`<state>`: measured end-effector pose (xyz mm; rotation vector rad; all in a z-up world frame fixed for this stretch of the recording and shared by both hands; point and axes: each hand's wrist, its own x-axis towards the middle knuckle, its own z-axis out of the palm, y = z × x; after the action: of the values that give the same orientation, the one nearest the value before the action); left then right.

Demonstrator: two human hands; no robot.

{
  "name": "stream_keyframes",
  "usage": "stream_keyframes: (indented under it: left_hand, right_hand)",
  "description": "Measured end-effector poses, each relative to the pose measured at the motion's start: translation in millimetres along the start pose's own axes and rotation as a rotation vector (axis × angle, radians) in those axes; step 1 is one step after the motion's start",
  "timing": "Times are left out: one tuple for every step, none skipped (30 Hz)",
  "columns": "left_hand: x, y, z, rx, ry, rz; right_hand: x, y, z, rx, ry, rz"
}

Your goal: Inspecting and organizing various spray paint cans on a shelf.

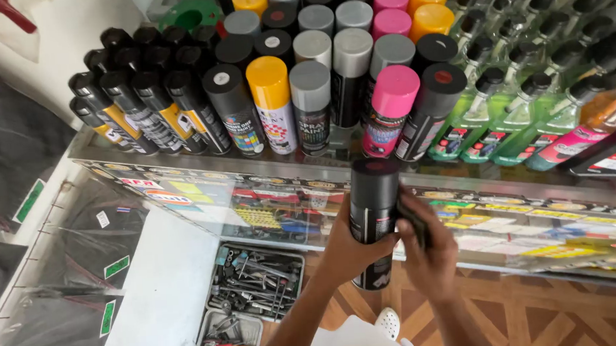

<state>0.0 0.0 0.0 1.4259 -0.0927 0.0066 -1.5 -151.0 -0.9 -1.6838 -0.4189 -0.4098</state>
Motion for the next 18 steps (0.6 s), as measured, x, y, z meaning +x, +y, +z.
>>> stream_keyframes:
  left_hand:
    - [4,1,-4,0.002,0.004,0.006]
    - [9,1,-9,0.031,0.001,0.066]
    - [11,0,-12,0.056,-0.001,0.119]
    - [14,-5,-18,0.053,0.003,0.118]
    - [17,-11,-24,-0.01,-0.015,0.059]
    - [20,-16,-29,-0.073,-0.033,-0.001]
    - [22,-24,-33,-0.075,-0.036,-0.002]
    - [23,-32,-36,-0.173,-0.01,-0.092]
    - [28,-39,-39,-0.27,0.013,-0.178]
    - [29,-28,-36,-0.271,0.007,-0.175]
    - [30,-16,-33,-0.245,0.007,-0.083]
    - [31,-5,-30,-0.22,0.008,0.009]
    - [31,6,-25,-0.223,0.003,0.013]
    - [30,17,-20,-0.18,0.002,0.067]
    - [28,27,-16,-0.139,-0.001,0.12]
    - [26,29,-12,-0.144,-0.007,0.121]
    - [24,30,-10,-0.134,-0.017,0.161]
    - [22,32,-8,-0.124,-0.028,0.201]
  right_hand:
    - [-6,6,2,0.003,-0.003,-0.006]
    - [-12,12,4,0.092,0.039,0.068]
    - [-21,18,4,0.177,0.079,0.15]
    - [-19,23,1,0.175,0.074,0.15]
    - [-18,27,-3,0.182,0.127,0.241]
    - [-18,31,-6,0.188,0.18,0.332]
    - [-17,34,-10,0.186,0.182,0.332]
    - [-17,36,-14,0.296,0.071,0.346]
    - [-15,39,-18,0.406,-0.038,0.356]
    - [-19,34,-14,0.403,-0.033,0.352]
    - [-23,30,-10,0.23,-0.191,0.402]
    - [-26,25,-6,0.054,-0.347,0.45]
    - [-29,25,5,0.049,-0.343,0.447]
    - [-31,26,17,-0.108,-0.303,0.457]
    - [-35,26,28,-0.265,-0.259,0.47]
    - [-35,41,25,-0.271,-0.254,0.47]
    - [-35,56,24,-0.196,-0.193,0.377]
    - [-35,71,22,-0.12,-0.134,0.284]
